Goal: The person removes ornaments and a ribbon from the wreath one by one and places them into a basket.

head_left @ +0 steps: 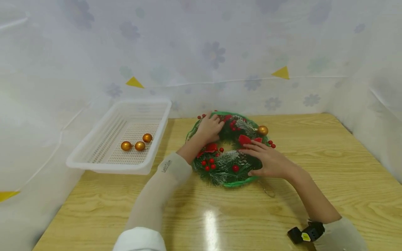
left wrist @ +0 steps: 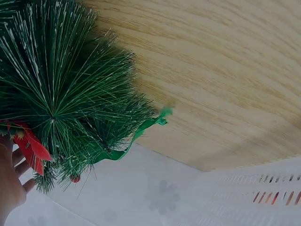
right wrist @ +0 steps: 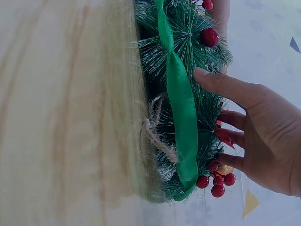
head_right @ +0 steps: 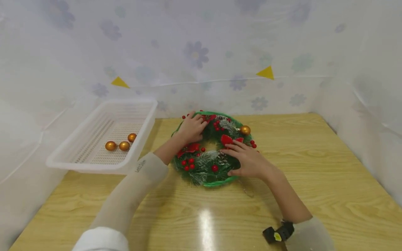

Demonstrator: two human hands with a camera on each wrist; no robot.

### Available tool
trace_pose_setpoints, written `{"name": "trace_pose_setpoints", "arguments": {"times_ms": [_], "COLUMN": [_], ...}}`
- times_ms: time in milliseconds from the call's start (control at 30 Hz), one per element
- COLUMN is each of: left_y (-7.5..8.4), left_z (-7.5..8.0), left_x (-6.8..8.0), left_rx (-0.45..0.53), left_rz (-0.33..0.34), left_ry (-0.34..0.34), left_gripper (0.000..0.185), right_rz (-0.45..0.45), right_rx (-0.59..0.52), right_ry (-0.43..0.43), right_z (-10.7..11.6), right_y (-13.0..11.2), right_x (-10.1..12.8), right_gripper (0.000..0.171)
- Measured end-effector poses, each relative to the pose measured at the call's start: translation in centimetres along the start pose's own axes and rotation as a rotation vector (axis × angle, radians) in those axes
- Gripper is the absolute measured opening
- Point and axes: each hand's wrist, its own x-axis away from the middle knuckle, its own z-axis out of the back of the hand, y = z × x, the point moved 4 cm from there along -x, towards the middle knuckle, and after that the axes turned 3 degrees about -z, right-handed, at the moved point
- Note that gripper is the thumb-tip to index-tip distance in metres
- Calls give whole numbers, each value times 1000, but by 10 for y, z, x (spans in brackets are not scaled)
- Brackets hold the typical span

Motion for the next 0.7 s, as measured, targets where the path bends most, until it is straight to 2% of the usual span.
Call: {"name": "trace_pose_setpoints", "arguments": {"times_ms": [200, 467, 700], "left_y": [0, 0, -4], "left_z": [-1, -4, 2], "left_x": [1, 2, 5], "left_rx": [-20, -57, -10], "left_rz": [19, 16, 10], "left_ry": [-4, 34, 65], "left_gripper": [66, 49, 47], "right_rz": [12, 12, 13], "right_rx": [4, 3, -8], "right_ry": [15, 19, 29], "right_z": [0, -1, 0], "right_y": [-1, 0, -2], "right_x": [-1, -1, 0], "right_gripper": [75, 75, 74]}}
